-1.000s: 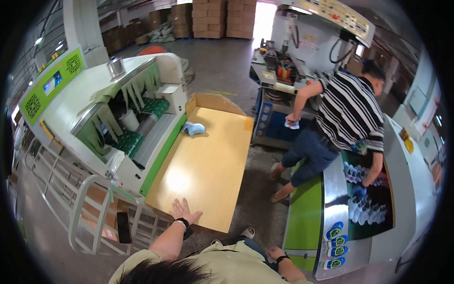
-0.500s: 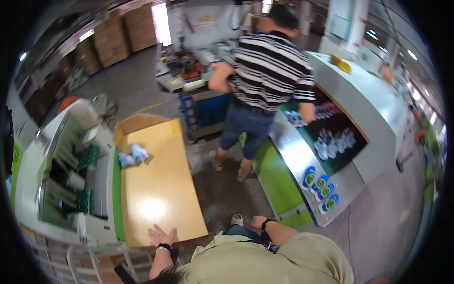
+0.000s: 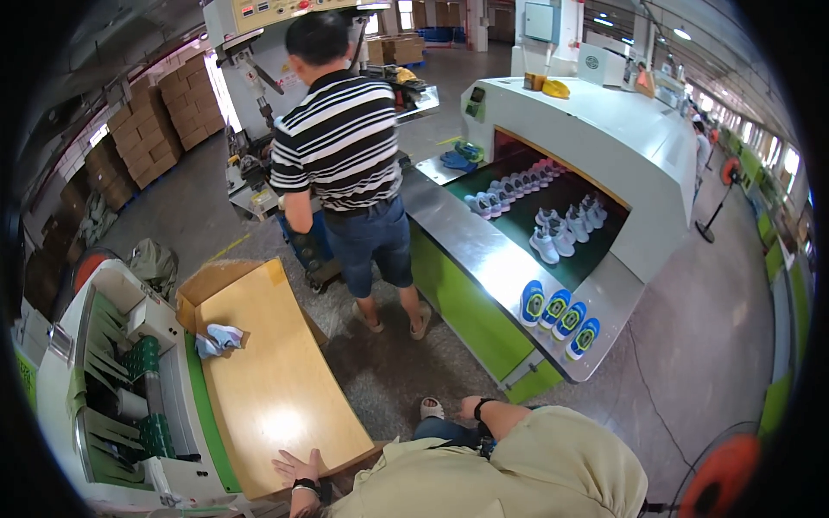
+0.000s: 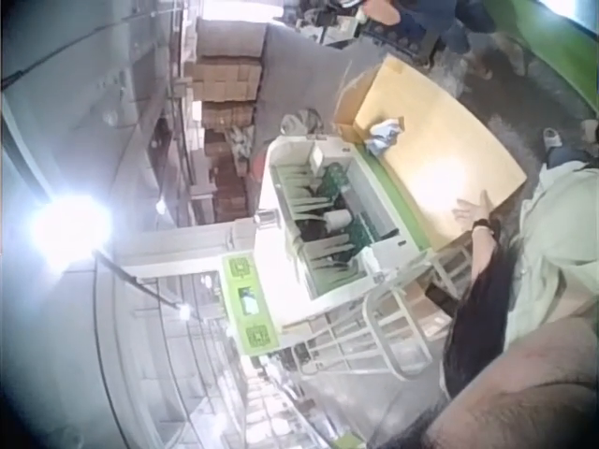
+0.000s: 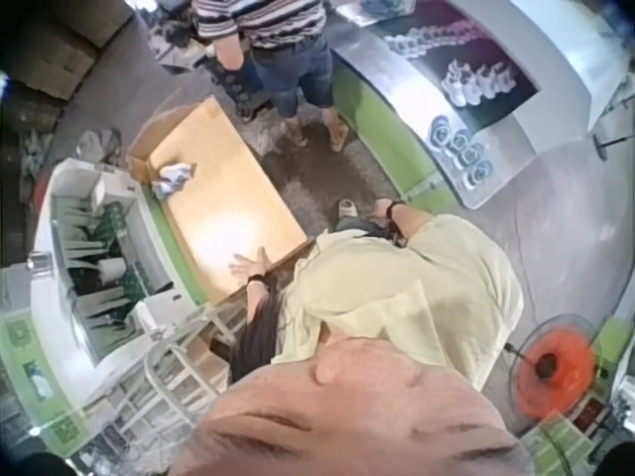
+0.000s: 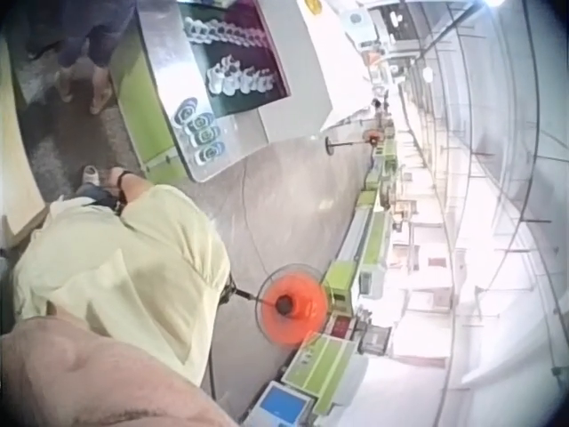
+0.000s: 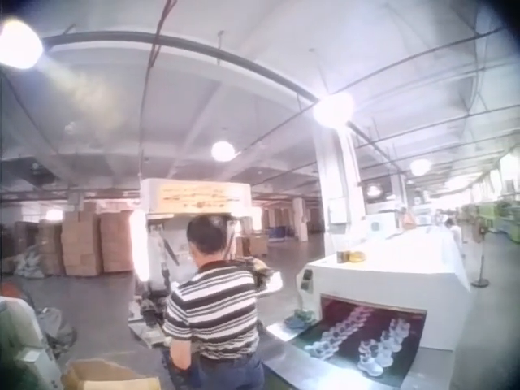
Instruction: Loading shoes into a heat treatment or sterilization machine on a production line.
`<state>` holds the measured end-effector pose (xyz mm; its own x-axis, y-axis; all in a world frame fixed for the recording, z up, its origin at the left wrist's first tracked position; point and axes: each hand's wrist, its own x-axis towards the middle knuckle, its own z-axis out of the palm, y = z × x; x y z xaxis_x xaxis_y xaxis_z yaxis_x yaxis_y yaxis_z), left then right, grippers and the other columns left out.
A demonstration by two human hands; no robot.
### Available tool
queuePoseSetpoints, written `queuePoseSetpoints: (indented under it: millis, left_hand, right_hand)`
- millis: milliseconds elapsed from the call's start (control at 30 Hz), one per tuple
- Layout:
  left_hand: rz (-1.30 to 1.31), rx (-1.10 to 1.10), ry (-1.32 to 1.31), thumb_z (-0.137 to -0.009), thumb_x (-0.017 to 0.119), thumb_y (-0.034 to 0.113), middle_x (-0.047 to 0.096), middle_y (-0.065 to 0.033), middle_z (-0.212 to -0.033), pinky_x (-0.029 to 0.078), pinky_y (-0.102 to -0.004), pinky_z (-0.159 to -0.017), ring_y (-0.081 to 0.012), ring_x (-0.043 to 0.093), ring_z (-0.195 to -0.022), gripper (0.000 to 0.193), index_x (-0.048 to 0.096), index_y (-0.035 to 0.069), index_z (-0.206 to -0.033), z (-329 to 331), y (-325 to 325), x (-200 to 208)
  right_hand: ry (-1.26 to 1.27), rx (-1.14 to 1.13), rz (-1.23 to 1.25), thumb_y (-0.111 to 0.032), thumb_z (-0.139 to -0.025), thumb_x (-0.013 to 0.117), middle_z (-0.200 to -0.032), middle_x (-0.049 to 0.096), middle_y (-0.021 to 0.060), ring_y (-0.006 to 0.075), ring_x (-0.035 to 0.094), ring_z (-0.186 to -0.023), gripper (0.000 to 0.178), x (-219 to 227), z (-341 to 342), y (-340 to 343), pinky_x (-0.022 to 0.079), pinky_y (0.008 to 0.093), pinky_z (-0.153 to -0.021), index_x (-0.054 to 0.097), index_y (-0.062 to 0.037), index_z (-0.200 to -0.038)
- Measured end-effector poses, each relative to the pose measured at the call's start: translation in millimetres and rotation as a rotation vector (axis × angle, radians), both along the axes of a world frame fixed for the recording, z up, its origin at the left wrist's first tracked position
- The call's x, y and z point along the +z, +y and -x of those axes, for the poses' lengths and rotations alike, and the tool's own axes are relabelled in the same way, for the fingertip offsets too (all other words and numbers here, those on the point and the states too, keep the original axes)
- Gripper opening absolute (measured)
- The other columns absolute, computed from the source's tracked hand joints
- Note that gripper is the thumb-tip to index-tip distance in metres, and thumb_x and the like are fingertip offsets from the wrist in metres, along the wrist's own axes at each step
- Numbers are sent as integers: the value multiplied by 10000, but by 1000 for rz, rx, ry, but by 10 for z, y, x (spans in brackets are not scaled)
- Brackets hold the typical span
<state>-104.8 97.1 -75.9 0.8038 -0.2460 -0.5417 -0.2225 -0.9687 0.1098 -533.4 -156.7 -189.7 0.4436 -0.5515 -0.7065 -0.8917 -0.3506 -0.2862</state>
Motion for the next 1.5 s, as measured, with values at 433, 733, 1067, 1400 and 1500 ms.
queuePoseSetpoints:
  millis: [433,733,1067,1400,1500]
  left_hand:
    - [-28,9,-7,-749,613,778,-210,-184,-1626,84,-682,-1144,-370,-113,-1517,1245,-119,216,-1583,-15,-10,-92]
    - [-17,-1,-10,-746,606,783,-205,-196,-1624,97,-690,-1137,-382,-106,-1515,1242,-108,209,-1585,-18,-17,-84]
    - [22,-1,-9,-741,616,777,-191,-224,-1621,99,-685,-1138,-390,-101,-1515,1262,-107,179,-1585,6,58,-75]
    - [90,16,57,-745,623,760,-236,-242,-1601,0,-671,-1149,-388,-167,-1503,1273,-128,160,-1579,65,19,74]
    - [109,19,50,-737,621,768,-233,-239,-1603,-4,-667,-1151,-383,-172,-1503,1276,-125,169,-1581,64,37,75]
  right_hand:
    - [-138,-39,37,-357,-832,610,-869,727,169,346,697,-883,345,154,-179,139,537,459,-816,748,-47,-894]
    - [-79,-14,22,-397,-822,652,-953,735,152,324,693,-944,364,53,-110,103,534,446,-850,752,-90,-990]
    - [-71,-19,10,-379,-811,691,-849,740,118,289,710,-819,307,-9,-80,97,552,415,-763,756,-122,-966]
    - [-114,-117,-39,-379,-834,647,-965,732,151,334,687,-943,326,-59,26,35,532,436,-851,743,-90,-950]
    - [-112,-50,-14,-394,-843,645,-955,733,143,330,687,-931,337,-41,39,33,530,436,-844,741,-91,-954]
